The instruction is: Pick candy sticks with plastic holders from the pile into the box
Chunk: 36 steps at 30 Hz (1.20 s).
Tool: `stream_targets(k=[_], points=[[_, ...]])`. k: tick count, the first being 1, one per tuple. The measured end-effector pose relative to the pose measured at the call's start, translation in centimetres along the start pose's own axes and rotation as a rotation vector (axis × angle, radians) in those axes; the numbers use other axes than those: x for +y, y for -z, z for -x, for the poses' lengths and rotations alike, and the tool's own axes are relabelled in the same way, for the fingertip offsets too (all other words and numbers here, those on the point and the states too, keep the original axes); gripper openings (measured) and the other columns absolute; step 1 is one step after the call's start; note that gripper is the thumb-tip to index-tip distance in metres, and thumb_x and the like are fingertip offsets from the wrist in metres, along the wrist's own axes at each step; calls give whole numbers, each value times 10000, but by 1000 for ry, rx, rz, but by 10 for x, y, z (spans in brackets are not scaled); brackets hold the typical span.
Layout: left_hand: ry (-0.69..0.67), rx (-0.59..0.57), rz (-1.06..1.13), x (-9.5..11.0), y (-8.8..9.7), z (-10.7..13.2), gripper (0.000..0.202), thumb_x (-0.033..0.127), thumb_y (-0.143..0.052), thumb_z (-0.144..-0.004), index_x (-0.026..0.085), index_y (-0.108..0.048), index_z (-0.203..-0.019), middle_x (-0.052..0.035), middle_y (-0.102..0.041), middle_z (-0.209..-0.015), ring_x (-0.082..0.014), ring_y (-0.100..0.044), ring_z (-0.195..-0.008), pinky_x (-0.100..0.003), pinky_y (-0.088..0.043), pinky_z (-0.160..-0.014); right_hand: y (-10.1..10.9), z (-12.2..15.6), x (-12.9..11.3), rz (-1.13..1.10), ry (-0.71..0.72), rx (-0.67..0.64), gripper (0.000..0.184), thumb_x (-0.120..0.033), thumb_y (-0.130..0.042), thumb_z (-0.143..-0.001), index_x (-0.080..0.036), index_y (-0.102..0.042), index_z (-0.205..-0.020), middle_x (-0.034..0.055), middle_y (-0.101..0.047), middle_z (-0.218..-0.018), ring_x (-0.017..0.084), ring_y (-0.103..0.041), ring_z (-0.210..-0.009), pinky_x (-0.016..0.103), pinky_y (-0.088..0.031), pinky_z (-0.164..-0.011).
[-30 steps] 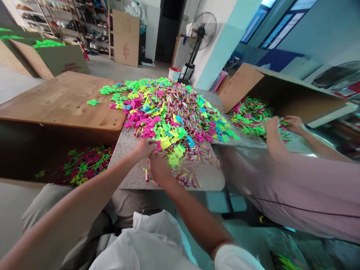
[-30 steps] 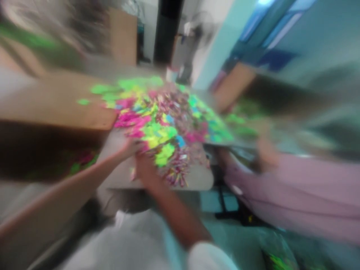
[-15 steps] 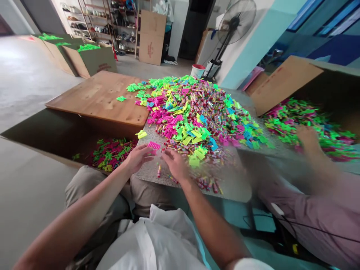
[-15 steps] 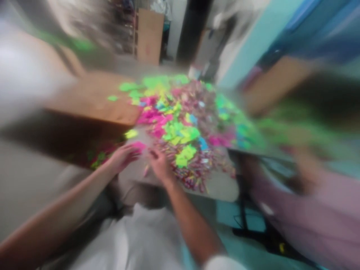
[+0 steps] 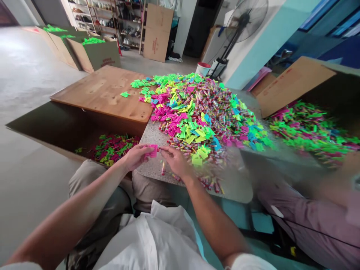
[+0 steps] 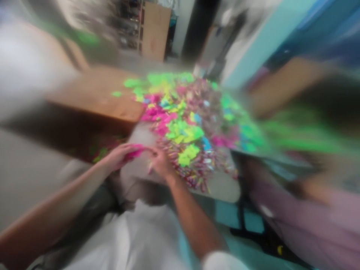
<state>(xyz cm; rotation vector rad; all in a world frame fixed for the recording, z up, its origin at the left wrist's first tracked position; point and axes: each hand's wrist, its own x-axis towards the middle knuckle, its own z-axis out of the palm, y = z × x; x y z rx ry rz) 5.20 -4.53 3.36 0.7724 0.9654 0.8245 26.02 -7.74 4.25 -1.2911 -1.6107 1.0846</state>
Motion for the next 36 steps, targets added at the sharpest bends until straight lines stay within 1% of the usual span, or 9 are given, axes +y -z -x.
stream_targets(k=[9, 14, 18, 22, 25, 27, 30, 33, 36], points=[[39, -41, 69, -6, -3, -1, 270, 325, -852, -712, 94, -737, -791, -24, -641, -668, -53, -498, -513, -152, -319, -407, -9, 8, 2, -88, -49, 8, 297, -464, -593, -979, -239, -712, -1132, 2, -651, -756, 157, -605, -666, 254, -498, -575], [136, -54, 200, -11, -5, 0, 189, 258, -814, -706, 106, -714, -756, -32, -641, -673, -60, -504, -509, -141, -250, -361, -12, 15, 1, -36, 12, -12, 291, -469, -545, -1016, -248, -674, -1153, 6, -645, -785, 155, -609, -697, 257, -497, -623], [118, -67, 123, -4, -5, 6, 186, 259, -803, -721, 110, -695, -696, -21, -612, -609, -53, -460, -465, -149, -237, -355, -10, 14, -1, 46, 72, -38, 258, -425, -532, -1023, -241, -675, -1133, 18, -666, -819, 172, -632, -755, 280, -515, -693], [60, -31, -58, 3, -5, 13, 189, 287, -806, -766, 110, -741, -783, -33, -662, -649, -48, -466, -470, -150, -292, -388, -6, 11, 1, 120, 126, -81, 230, -382, -547, -1012, -230, -680, -1123, 44, -707, -939, 188, -659, -872, 306, -519, -795], [28, 4, -118, 6, -8, 16, 200, 300, -818, -773, 115, -751, -813, -46, -695, -696, -56, -507, -502, -149, -328, -409, -4, 10, 2, 121, 103, -102, 232, -390, -571, -997, -232, -682, -1125, 49, -713, -1003, 192, -659, -924, 304, -518, -815], [20, 5, -74, 7, -9, 17, 186, 293, -811, -780, 124, -752, -829, -54, -712, -734, -75, -559, -544, -151, -377, -435, -5, 9, 3, 64, 55, -84, 256, -424, -583, -989, -240, -677, -1142, 38, -704, -1003, 184, -653, -907, 290, -522, -785], [37, -20, 72, 9, -8, 15, 132, 252, -765, -806, 137, -750, -867, -67, -734, -795, -128, -657, -645, -177, -469, -484, -10, 8, 4, -100, -35, -24, 298, -478, -584, -982, -244, -664, -1149, 14, -666, -919, 146, -614, -741, 253, -511, -652], [114, -107, 205, 14, -2, 13, 148, 252, -677, -855, 124, -744, -889, -88, -741, -800, -177, -703, -672, -218, -516, -489, -14, 8, 6, -208, -96, 23, 329, -497, -619, -954, -231, -667, -1142, 5, -634, -856, 122, -557, -637, 229, -485, -557], [169, -175, 273, 19, 5, 15, 203, 288, -618, -891, 119, -730, -885, -98, -739, -790, -206, -719, -678, -255, -550, -509, -15, 8, 11, -266, -120, 21, 341, -490, -643, -938, -224, -666, -1149, -7, -618, -806, 117, -540, -622, 222, -493, -549]])
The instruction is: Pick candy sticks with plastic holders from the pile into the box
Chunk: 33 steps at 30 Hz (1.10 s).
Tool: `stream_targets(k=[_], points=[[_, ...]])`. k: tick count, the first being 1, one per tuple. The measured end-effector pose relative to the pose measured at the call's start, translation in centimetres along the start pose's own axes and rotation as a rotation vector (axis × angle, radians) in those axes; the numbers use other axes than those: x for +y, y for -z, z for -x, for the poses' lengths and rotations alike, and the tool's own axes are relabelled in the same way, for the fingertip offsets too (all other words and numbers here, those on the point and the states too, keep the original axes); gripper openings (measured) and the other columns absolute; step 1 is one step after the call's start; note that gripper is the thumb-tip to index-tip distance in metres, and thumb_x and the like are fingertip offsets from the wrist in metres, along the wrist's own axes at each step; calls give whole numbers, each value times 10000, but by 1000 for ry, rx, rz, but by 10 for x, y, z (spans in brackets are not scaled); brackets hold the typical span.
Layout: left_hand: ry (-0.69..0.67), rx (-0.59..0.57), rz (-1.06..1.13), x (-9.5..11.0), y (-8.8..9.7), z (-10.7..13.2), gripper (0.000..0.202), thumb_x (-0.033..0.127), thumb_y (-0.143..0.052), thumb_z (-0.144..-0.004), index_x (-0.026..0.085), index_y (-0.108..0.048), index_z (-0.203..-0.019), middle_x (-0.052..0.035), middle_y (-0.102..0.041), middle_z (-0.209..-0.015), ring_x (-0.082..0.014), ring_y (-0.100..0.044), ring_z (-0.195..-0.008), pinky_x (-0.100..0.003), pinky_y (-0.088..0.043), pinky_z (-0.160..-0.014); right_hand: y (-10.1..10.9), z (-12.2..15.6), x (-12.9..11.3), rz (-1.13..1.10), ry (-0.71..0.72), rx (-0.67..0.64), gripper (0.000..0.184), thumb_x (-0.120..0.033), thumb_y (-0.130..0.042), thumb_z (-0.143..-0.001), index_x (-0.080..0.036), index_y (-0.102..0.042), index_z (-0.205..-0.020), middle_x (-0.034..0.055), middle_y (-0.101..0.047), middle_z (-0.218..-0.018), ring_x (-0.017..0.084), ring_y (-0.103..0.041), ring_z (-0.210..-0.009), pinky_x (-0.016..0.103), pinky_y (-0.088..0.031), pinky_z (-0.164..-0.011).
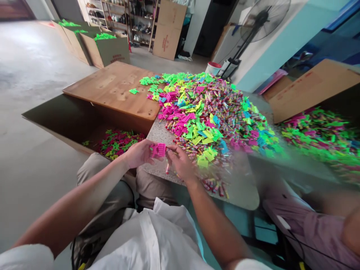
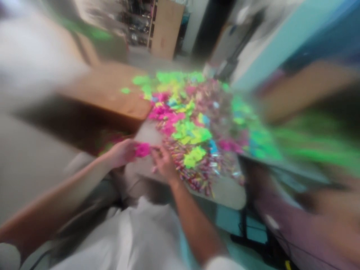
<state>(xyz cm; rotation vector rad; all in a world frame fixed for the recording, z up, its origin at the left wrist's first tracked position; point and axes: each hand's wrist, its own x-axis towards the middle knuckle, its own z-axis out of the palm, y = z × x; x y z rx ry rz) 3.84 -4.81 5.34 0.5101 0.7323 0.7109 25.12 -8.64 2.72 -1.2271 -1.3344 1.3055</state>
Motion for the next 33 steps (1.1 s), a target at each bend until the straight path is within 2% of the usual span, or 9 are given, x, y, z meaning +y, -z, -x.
stream_targets(k=[3, 8, 12, 16, 20, 25, 33], points=[[-43, 14, -57, 1, 0, 6, 207, 323, -672, -888, 128, -731, -919, -86, -737, -802, -186, -712, -675, -233, -539, -511, 1, 1, 2, -52, -16, -22, 355, -484, -649, -934, -220, -649, -1171, -27, -590, -751, 115, -526, -601, 225, -503, -549], [-136, 75, -300, -9, -2, 9, 325, 292, -852, -771, 155, -747, -1046, -73, -742, -910, -116, -679, -689, -154, -459, -498, -3, 4, -1, -19, -16, -29, 350, -488, -649, -941, -228, -658, -1175, -27, -582, -733, 108, -519, -574, 213, -479, -521], [-144, 107, -243, -18, -2, 4, 293, 302, -873, -738, 135, -739, -938, -27, -680, -758, -62, -574, -568, -137, -364, -437, -9, 4, 1, -103, -34, -64, 367, -506, -639, -943, -235, -639, -1191, -38, -558, -705, 105, -500, -538, 203, -427, -462], [-116, 119, -148, -22, 0, 1, 268, 284, -862, -742, 135, -718, -911, -2, -625, -699, -44, -522, -534, -122, -296, -404, -13, 4, 7, -198, -82, -82, 402, -524, -650, -923, -233, -621, -1200, -27, -602, -769, 99, -499, -544, 196, -387, -442], [-79, 68, -120, -20, 1, 3, 214, 244, -833, -756, 124, -703, -877, 22, -562, -622, -28, -439, -466, -125, -248, -375, -15, 1, 10, -249, -76, -88, 375, -490, -688, -900, -211, -628, -1143, -20, -614, -789, 100, -533, -593, 211, -446, -529], [-45, 31, -86, -17, -1, 5, 194, 240, -804, -738, 124, -649, -744, 35, -513, -550, -19, -326, -404, -145, -164, -344, -17, 0, 10, -270, -68, -77, 365, -500, -701, -874, -211, -628, -1086, 2, -641, -832, 120, -570, -638, 240, -495, -577], [-49, 74, -128, -16, -13, 11, 220, 250, -805, -710, 131, -621, -690, 52, -468, -516, -21, -300, -400, -155, -159, -350, -10, 6, -2, -205, 0, -115, 288, -469, -677, -923, -222, -612, -1055, -5, -646, -812, 132, -597, -671, 269, -506, -645]])
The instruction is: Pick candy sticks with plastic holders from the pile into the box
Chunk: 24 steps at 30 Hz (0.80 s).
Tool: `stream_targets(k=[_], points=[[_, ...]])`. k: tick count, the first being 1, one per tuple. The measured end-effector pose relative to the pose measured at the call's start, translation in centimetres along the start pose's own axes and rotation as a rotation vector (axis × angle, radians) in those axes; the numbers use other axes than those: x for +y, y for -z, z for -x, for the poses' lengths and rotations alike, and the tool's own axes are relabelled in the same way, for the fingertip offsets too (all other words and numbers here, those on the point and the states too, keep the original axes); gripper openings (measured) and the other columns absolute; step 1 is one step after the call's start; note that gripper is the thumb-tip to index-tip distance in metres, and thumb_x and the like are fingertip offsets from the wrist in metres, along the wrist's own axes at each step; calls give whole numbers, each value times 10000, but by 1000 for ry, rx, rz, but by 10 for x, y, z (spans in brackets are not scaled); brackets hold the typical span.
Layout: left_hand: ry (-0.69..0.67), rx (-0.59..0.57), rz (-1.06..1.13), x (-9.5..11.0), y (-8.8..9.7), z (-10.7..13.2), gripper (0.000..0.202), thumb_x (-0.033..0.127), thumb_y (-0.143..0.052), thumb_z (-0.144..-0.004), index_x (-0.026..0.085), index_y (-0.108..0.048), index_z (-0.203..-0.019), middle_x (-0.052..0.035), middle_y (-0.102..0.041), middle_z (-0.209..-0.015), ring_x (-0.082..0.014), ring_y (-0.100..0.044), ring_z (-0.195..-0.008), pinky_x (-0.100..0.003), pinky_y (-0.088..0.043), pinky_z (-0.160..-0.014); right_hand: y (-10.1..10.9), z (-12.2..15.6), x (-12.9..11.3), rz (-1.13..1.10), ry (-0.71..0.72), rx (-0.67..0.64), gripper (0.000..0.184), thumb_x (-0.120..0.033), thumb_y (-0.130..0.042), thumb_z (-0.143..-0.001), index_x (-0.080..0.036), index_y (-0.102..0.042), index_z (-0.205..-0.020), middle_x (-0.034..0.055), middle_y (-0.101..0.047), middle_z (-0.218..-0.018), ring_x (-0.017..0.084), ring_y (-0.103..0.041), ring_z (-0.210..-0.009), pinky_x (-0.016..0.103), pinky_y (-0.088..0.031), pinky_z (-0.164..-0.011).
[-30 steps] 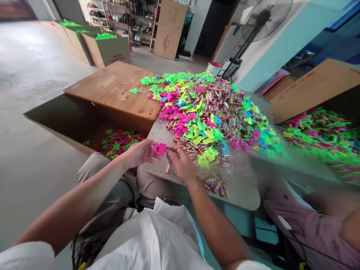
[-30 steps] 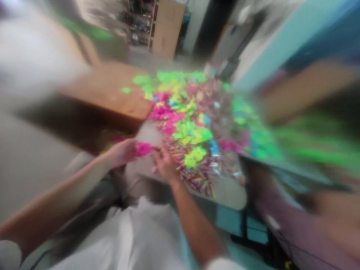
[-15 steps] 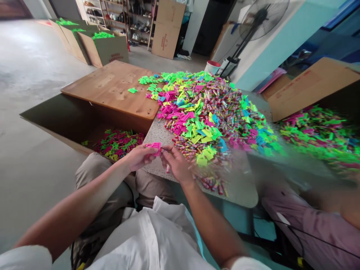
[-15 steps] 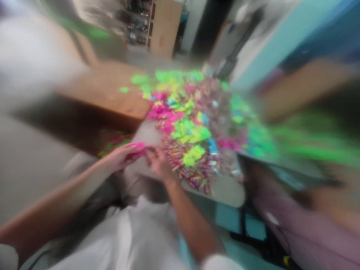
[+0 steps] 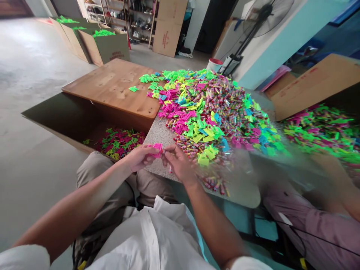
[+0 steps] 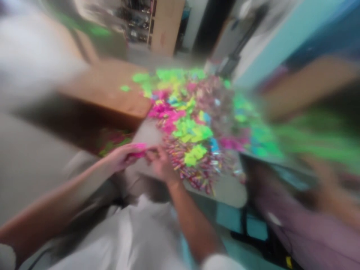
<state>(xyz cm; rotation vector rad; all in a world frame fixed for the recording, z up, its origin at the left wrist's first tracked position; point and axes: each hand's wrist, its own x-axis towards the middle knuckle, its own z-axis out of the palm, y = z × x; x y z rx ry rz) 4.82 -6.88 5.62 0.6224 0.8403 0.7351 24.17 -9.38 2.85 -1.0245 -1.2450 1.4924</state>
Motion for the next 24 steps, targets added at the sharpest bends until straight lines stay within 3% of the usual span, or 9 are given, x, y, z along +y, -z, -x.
stream_targets(k=[8, 13, 18, 24], points=[[-23, 30, -19, -4, 0, 1, 232, 273, -831, -687, 128, -652, -719, 36, -508, -547, -19, -315, -419, -157, -179, -376, -1, 8, -20, 334, 124, 7, 252, -462, -588, -985, -224, -622, -1059, 13, -646, -811, 150, -610, -711, 280, -501, -663], [-55, 70, -132, -11, 7, -1, 237, 303, -836, -714, 124, -681, -733, 15, -540, -579, -32, -360, -437, -173, -206, -390, 1, 5, -21, 482, 123, -47, 211, -424, -568, -992, -235, -629, -1064, 3, -630, -769, 159, -608, -713, 265, -489, -628], [-104, 102, -190, -16, 14, -4, 245, 338, -834, -734, 129, -715, -779, 8, -547, -592, -49, -393, -464, -178, -247, -413, 2, -2, -17, 454, 73, -54, 201, -409, -572, -986, -227, -626, -1053, -17, -624, -746, 142, -594, -660, 251, -490, -608], [-138, 87, -249, -20, 17, 2, 294, 405, -821, -768, 136, -710, -810, 15, -522, -576, -66, -402, -478, -191, -268, -430, -3, -1, -15, 532, 131, -26, 166, -368, -562, -996, -232, -629, -1063, 22, -682, -861, 177, -662, -823, 286, -536, -729]])
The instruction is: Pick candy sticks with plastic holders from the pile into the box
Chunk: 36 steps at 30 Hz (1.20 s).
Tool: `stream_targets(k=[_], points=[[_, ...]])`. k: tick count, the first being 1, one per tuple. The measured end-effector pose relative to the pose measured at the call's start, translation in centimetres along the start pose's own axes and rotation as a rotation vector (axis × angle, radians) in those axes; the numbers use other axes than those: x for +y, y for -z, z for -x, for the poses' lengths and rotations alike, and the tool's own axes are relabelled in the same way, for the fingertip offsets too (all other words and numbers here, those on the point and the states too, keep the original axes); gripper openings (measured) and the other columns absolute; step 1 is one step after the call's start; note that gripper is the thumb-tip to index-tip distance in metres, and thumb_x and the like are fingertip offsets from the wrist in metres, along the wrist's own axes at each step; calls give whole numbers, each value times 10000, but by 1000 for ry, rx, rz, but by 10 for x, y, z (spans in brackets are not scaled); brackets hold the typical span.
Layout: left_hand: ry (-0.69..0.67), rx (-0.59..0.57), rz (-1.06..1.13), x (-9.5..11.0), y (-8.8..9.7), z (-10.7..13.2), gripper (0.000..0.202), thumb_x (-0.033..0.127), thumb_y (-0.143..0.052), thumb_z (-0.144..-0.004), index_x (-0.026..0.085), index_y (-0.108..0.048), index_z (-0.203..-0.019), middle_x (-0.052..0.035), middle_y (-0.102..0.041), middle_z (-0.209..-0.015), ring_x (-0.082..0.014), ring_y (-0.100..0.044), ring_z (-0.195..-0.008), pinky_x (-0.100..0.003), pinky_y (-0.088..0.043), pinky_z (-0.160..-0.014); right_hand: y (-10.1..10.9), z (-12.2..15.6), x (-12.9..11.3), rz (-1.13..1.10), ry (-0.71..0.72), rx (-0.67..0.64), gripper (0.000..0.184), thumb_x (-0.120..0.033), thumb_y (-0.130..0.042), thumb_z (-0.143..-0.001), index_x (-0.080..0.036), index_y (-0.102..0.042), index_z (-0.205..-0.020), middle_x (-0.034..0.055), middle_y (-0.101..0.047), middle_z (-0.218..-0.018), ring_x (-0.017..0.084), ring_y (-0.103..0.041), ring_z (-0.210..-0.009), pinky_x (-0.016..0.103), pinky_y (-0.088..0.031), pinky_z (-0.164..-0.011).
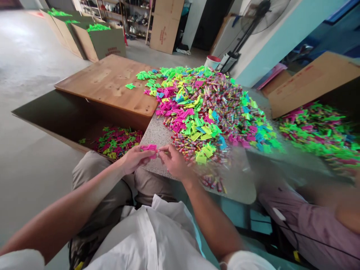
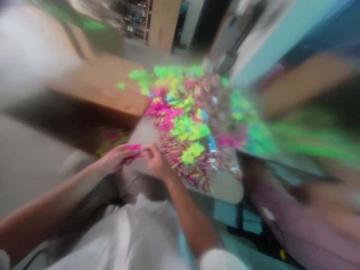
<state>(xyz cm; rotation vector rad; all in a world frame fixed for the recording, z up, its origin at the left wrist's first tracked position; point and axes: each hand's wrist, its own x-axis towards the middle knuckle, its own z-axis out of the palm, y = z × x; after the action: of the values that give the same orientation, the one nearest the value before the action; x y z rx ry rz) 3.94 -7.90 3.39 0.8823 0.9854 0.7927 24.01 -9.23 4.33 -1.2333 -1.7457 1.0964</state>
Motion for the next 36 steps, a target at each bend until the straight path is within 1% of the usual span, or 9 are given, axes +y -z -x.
stream_targets(k=[5, 10, 14, 17, 20, 24, 29, 32, 36], points=[[-184, 126, -194, -1, -12, 5, 291, 424, -797, -779, 151, -703, -816, 30, -519, -519, -88, -434, -471, -203, -307, -459, -11, -1, 1, 145, 69, 50, 121, -302, -552, -993, -230, -636, -1045, 82, -709, -970, 226, -677, -964, 343, -536, -860], [-276, 285, -393, -3, -19, 7, 231, 375, -796, -769, 164, -740, -846, 24, -585, -550, -105, -481, -492, -209, -326, -476, -13, -1, 9, 132, 97, 83, 154, -269, -535, -984, -221, -629, -1096, 99, -715, -1042, 236, -675, -1024, 370, -529, -913], [-301, 257, -486, -2, -16, 8, 214, 375, -769, -802, 167, -753, -851, 19, -604, -562, -111, -512, -503, -211, -346, -488, -7, 0, 11, 48, 31, 47, 165, -306, -549, -981, -216, -626, -1096, 52, -705, -947, 191, -675, -874, 320, -532, -819], [-312, 223, -453, 2, -15, 9, 241, 397, -767, -797, 159, -741, -821, 25, -567, -519, -110, -496, -484, -215, -344, -479, -3, -2, 9, -62, -71, -9, 188, -350, -554, -982, -216, -613, -1100, -7, -654, -789, 142, -608, -664, 263, -501, -654], [-289, 173, -401, 6, -13, 10, 313, 450, -784, -772, 146, -735, -827, 27, -561, -511, -111, -487, -476, -220, -354, -478, 0, -6, 5, -131, -141, -76, 188, -368, -576, -971, -222, -608, -1084, -44, -605, -699, 119, -548, -577, 225, -448, -555], [-217, 106, -335, 7, -6, 12, 383, 489, -791, -754, 130, -740, -876, 12, -596, -567, -116, -509, -510, -229, -391, -505, 1, -8, 4, -147, -158, -124, 162, -352, -589, -961, -222, -606, -1057, -55, -594, -684, 113, -545, -561, 212, -433, -530], [-152, 20, -326, 6, 1, 6, 392, 489, -777, -764, 133, -736, -923, -11, -649, -660, -126, -546, -566, -236, -428, -550, -5, -5, 14, -165, -156, -185, 262, -428, -563, -991, -234, -609, -1159, -52, -628, -740, 112, -563, -571, 227, -473, -576], [-149, 23, -427, 8, 13, -3, 416, 493, -776, -759, 143, -728, -979, -14, -669, -697, -136, -568, -585, -235, -431, -553, -3, -2, 19, -29, -90, -111, 312, -424, -588, -981, -231, -616, -1225, 10, -703, -977, 133, -637, -740, 254, -515, -700], [-167, 311, -610, 16, 51, -14, 448, 508, -736, -763, 143, -724, -1023, -31, -712, -769, -155, -589, -632, -235, -437, -568, 23, 9, 28, 319, -70, 175, 201, -313, -577, -979, -190, -671, -1107, 81, -705, -1083, 190, -659, -944, 305, -506, -864]])
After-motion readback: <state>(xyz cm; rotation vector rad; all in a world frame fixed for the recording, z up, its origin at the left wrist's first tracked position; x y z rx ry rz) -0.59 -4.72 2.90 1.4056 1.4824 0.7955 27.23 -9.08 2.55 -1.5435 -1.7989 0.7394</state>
